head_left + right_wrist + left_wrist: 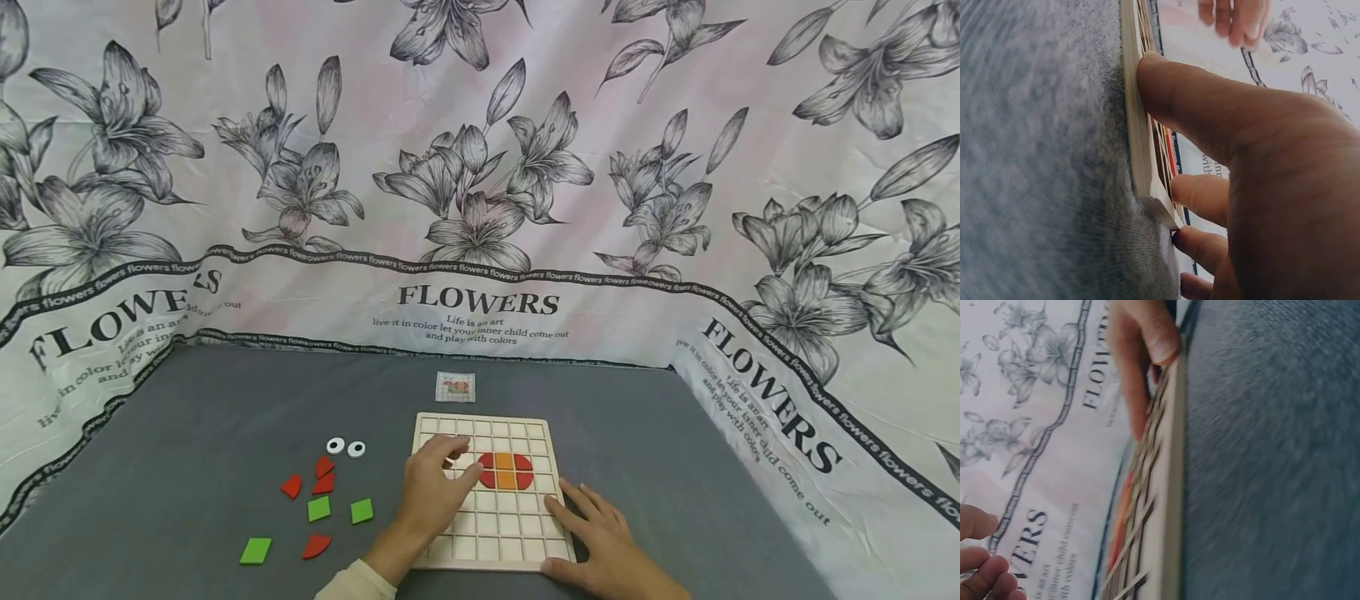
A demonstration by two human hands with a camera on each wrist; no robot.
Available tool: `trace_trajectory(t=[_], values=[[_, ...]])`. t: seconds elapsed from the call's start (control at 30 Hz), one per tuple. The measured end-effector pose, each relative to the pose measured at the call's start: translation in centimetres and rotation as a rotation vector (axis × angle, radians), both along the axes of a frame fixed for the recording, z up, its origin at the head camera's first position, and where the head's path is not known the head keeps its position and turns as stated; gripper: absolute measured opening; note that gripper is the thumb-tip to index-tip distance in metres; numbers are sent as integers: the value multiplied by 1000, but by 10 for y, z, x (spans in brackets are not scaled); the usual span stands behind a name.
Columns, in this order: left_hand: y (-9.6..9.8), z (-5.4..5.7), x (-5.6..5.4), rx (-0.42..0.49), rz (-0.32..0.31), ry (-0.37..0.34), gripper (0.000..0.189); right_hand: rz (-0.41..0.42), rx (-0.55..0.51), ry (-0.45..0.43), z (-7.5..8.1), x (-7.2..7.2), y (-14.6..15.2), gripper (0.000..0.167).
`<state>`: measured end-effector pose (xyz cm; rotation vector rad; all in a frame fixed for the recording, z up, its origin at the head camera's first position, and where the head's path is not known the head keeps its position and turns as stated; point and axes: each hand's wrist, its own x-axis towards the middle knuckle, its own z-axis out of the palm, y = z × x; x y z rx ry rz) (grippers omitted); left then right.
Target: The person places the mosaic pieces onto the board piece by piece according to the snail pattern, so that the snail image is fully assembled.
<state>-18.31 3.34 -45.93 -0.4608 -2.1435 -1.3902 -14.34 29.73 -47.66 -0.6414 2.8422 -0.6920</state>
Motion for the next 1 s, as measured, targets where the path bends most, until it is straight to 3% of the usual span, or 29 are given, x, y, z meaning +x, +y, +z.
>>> trace_trajectory(t=[0.2,0.37,0.53,0.77,1.0], values=[[-21,11,4,-2,4,121,33,-4,7,-43,2,0,0,81],[-40,20,9,-6,14,153,36,-8,0,-63,3,1,0,80],[-57,26,15,-19,52,187,37,5,-8,-28,2,1,0,80],[-88,21,24,-24,39,230,44,2,6,-35,1,-1,0,81],[-114,16,33,-2,38,163,44,2,2,-33,0,-1,1,81]])
